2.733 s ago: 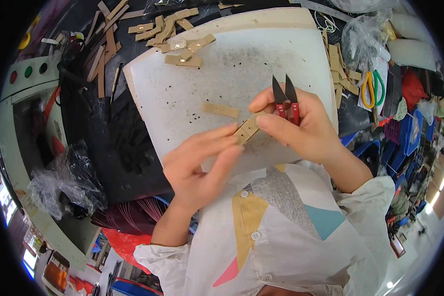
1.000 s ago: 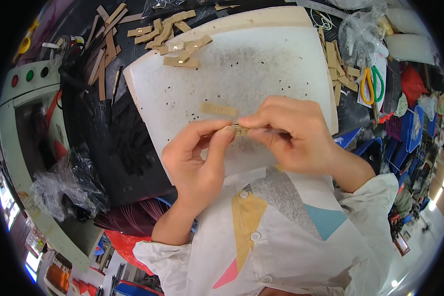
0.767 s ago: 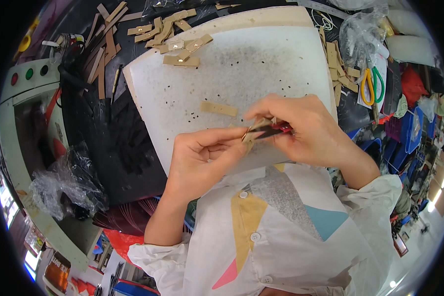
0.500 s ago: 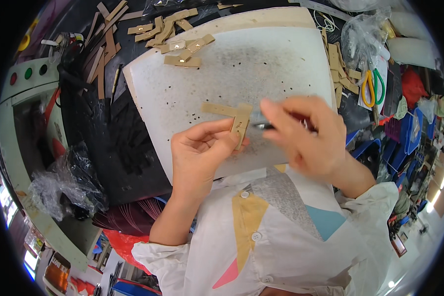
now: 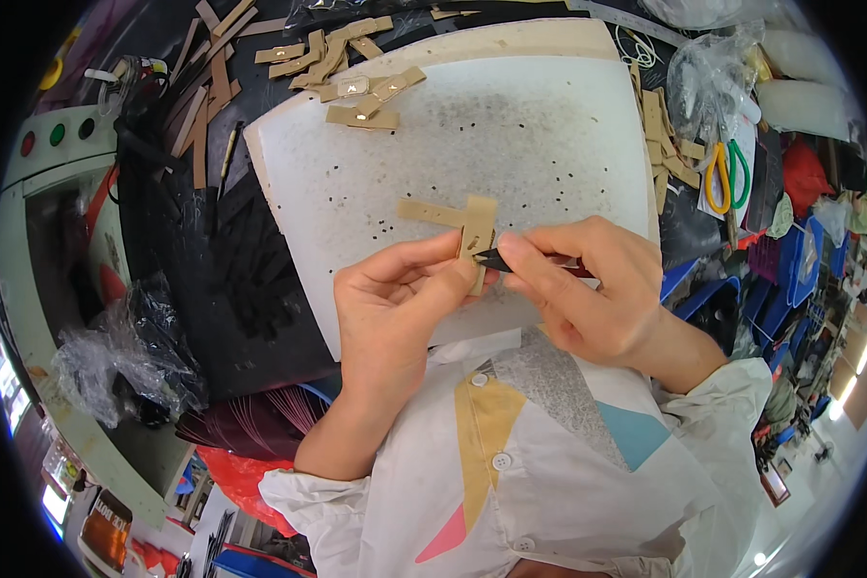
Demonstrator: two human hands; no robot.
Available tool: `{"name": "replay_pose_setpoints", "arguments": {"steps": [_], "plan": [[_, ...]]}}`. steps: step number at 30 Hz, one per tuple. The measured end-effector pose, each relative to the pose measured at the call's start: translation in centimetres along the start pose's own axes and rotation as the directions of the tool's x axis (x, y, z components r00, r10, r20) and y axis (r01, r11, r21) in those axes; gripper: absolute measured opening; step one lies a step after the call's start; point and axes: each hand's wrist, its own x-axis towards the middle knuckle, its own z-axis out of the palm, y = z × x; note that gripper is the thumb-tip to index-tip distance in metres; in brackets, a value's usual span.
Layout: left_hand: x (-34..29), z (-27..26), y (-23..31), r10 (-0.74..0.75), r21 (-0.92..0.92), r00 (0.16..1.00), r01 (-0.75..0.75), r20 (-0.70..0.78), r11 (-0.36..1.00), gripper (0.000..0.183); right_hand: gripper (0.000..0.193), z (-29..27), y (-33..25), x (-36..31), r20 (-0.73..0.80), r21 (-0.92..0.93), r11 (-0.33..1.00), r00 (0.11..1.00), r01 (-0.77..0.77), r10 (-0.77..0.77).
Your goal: The recorder uses clippers to trim and assemble small leather and metal shoe buckle components.
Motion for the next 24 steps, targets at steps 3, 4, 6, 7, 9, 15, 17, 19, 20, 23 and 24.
{"name": "replay_pose_setpoints", "arguments": {"steps": [3, 4, 6, 7, 9, 15, 17, 19, 20, 23, 24], "plan": [[-0.2, 0.0, 0.0, 0.04, 0.075, 0.999, -0.041, 0.013, 0.996, 0.02, 0.031, -0.1, -0.3, -0.1, 0.027, -0.004, 1.0, 0.999, -0.02, 0.02], [-0.2, 0.0, -0.1, 0.056, 0.113, 0.998, -0.058, 0.017, 0.992, 0.02, 0.03, -0.2, -0.4, -0.1, 0.044, 0.002, 0.999, 0.998, -0.037, 0.037], [-0.2, -0.2, -0.5, 0.117, 0.159, 0.993, -0.121, 0.035, 0.98, 0.019, 0.021, -0.5, -0.3, -0.1, 0.132, 0.157, 0.966, 0.974, -0.205, 0.185], [-0.2, -0.2, -0.8, 0.147, 0.181, 0.988, -0.153, 0.045, 0.972, 0.019, 0.017, -0.7, -0.2, -0.1, 0.183, 0.227, 0.93, 0.95, -0.29, 0.252], [-0.4, -0.2, -1.1, 0.224, 0.234, 0.972, -0.235, 0.073, 0.943, 0.019, 0.01, -0.8, 0.3, 0.2, 0.508, 0.498, 0.47, 0.685, -0.728, 0.522], [-0.2, -0.1, -1.2, 0.269, 0.343, 0.96, -0.279, 0.079, 0.897, 0.02, 0.015, -1.5, 1.6, 1.2, 0.83, 0.397, -0.1, 0.309, -0.913, 0.465], [0.9, -0.1, -0.5, 0.337, 0.486, 0.94, -0.322, 0.059, 0.813, 0.019, 0.011, -1.8, 2.3, 0.9, 0.632, 0.424, 0.255, 0.486, -0.869, 0.604], [3.7, -0.3, 1.1, 0.465, 0.695, 0.884, -0.366, 0.051, 0.619, 0.018, 0.009, -3.1, 3.2, 0.0, 0.217, 0.203, 0.771, 0.796, -0.603, 0.565], [5.2, -0.7, 1.6, 0.557, 0.716, 0.829, -0.414, 0.041, 0.563, 0.018, 0.018, -3.7, 3.3, -0.8, 0.219, 0.021, 0.828, 0.81, -0.561, 0.544], [10.1, -2.4, 3.7, 0.81, 0.835, 0.506, -0.55, 0.296, 0.038, 0.019, 0.018, -3.2, 3.5, -3.7, 0.264, 0.006, 0.966, 0.932, -0.26, 0.25], [11.0, -2.8, 4.1, 0.82, 0.823, 0.366, -0.53, 0.441, -0.206, 0.02, 0.017, -3.3, 3.0, -3.9, 0.333, -0.085, 0.968, 0.909, -0.237, 0.252]]}}
